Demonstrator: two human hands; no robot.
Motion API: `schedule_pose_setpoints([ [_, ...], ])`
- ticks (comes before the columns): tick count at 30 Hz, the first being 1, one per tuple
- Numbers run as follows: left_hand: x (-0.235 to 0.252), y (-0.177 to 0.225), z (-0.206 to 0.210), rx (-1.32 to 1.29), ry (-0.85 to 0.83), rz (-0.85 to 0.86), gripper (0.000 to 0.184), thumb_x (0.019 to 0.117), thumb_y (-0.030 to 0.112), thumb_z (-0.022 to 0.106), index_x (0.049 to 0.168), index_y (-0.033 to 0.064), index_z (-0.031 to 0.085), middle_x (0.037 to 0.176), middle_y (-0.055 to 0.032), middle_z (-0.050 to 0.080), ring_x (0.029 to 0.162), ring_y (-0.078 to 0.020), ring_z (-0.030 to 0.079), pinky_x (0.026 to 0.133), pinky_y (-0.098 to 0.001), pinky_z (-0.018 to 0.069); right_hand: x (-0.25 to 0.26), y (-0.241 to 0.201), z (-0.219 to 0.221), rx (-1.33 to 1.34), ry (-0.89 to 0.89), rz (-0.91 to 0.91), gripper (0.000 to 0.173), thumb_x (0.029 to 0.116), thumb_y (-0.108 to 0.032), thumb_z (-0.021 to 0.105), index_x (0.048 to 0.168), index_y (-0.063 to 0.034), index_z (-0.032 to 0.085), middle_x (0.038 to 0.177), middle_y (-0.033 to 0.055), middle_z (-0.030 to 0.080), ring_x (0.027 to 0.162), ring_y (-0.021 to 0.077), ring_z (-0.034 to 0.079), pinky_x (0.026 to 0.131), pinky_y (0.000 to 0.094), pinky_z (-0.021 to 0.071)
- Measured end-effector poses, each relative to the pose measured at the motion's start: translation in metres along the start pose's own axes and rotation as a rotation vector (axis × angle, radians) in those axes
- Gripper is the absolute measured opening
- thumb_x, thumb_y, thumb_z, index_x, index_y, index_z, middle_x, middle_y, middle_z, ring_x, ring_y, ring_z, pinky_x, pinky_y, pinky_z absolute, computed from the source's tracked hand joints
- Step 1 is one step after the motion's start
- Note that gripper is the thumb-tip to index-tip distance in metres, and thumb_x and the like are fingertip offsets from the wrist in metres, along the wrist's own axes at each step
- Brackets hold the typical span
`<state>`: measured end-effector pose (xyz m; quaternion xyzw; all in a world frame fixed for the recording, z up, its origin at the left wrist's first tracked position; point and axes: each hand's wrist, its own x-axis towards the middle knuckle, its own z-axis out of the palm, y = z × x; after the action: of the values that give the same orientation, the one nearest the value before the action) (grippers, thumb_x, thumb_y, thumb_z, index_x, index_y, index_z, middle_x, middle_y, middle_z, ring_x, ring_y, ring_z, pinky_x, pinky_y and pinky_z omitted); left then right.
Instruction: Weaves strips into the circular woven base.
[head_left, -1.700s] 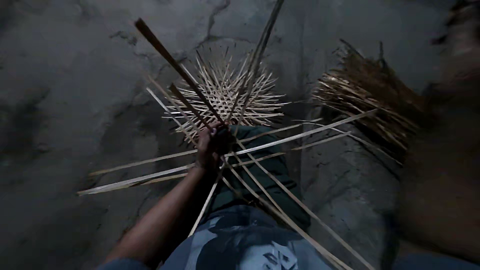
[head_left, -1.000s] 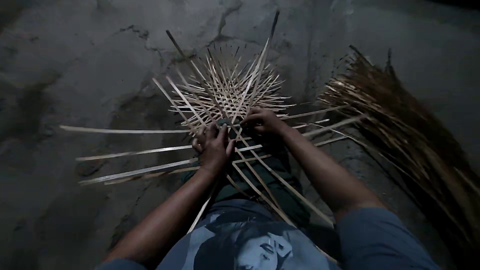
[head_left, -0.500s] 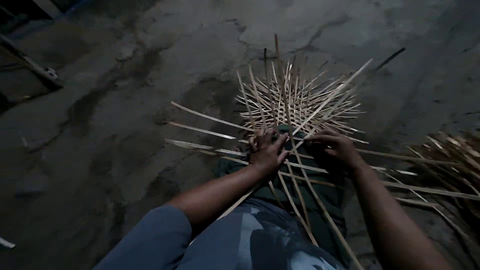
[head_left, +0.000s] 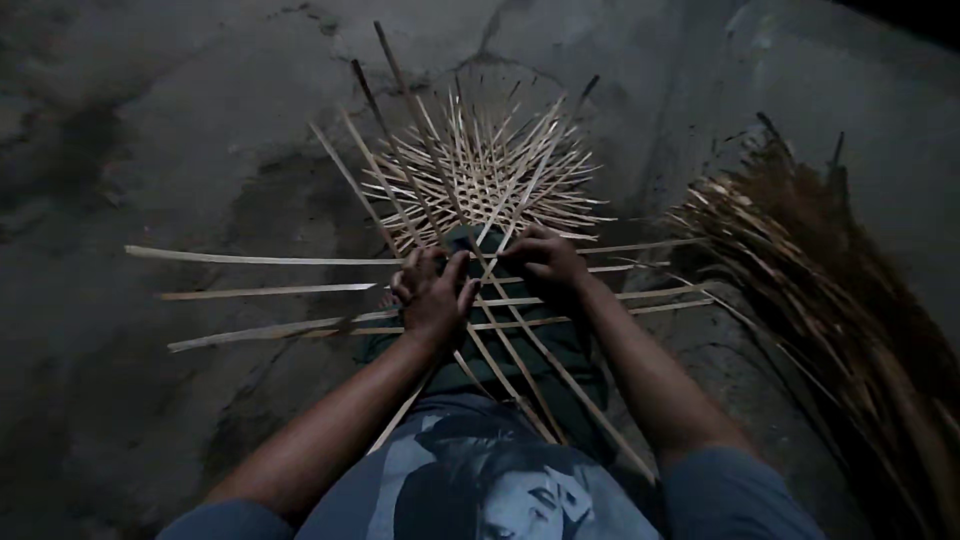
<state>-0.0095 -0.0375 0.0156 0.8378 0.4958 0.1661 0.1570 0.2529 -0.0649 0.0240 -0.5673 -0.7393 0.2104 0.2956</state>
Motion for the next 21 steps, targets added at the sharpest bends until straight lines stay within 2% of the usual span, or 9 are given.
schedule_pose_setpoints([
  [4,-0.001,0.0,0.003,0.021,0.038,0.013,0.046,0.0979,0.057,0.056,0.14,0.0383,0.059,0.147,-0.009,0.052,0.145,-0.0397,0.035,0.109,-0.0693,0.0289,-0.001,0.001,0.003,-0.015,0.017,0.004,0.021,0.0927,-0.018,0.068,0.11,-0.0207,0.079,0.111,0.0018,0.069,0.109,0.0171,0.063,0.097,0.044,0.054],
  [7,-0.001,0.001,0.002,0.02,0.038,0.015,0.046,0.0979,0.056,0.056,0.14,0.0366,0.06,0.146,-0.0111,0.052,0.143,-0.0419,0.036,0.106,-0.0701,0.0303,-0.002,-0.003,0.001,-0.012,0.005,0.041,0.02,0.094,-0.02,0.068,0.111,-0.0227,0.079,0.111,0.0017,0.068,0.109,0.0182,0.063,0.1,0.0474,0.0513],
  [10,-0.001,0.0,0.005,0.027,0.055,0.01,0.047,0.0976,0.059,0.054,0.139,0.0376,0.059,0.144,-0.0099,0.053,0.142,-0.0408,0.037,0.107,-0.0694,0.0301,-0.002,0.003,0.003,-0.018,0.018,0.003,0.02,0.0941,-0.024,0.067,0.11,-0.0246,0.08,0.109,0.0012,0.069,0.106,0.0181,0.064,0.096,0.0486,0.0526],
  [14,-0.001,-0.001,0.004,0.054,0.06,0.01,0.046,0.0976,0.06,0.052,0.138,0.0397,0.06,0.143,-0.0093,0.055,0.141,-0.0403,0.039,0.107,-0.071,0.0289,0.001,0.0,0.004,-0.003,0.011,0.023,0.017,0.0927,-0.02,0.071,0.107,-0.022,0.08,0.11,0.0016,0.069,0.108,0.0179,0.064,0.1,0.0482,0.0519],
  [18,-0.001,-0.003,0.006,0.036,0.089,0.04,0.049,0.0976,0.062,0.05,0.137,0.0351,0.061,0.141,-0.0118,0.056,0.142,-0.0428,0.038,0.108,-0.0732,0.0263,0.001,0.01,0.008,-0.031,0.034,-0.026,0.017,0.0927,-0.023,0.07,0.106,-0.0236,0.08,0.109,-0.0007,0.071,0.108,0.0171,0.064,0.1,0.0463,0.0524],
  [21,-0.001,-0.001,0.004,0.022,0.075,0.039,0.051,0.0978,0.063,0.048,0.136,0.0328,0.062,0.142,-0.0128,0.055,0.142,-0.0433,0.037,0.108,-0.0722,0.0253,0.001,0.008,0.007,-0.018,0.028,-0.024,0.017,0.0934,-0.021,0.069,0.106,-0.0212,0.08,0.108,0.0001,0.07,0.106,0.0165,0.064,0.099,0.0445,0.0526],
])
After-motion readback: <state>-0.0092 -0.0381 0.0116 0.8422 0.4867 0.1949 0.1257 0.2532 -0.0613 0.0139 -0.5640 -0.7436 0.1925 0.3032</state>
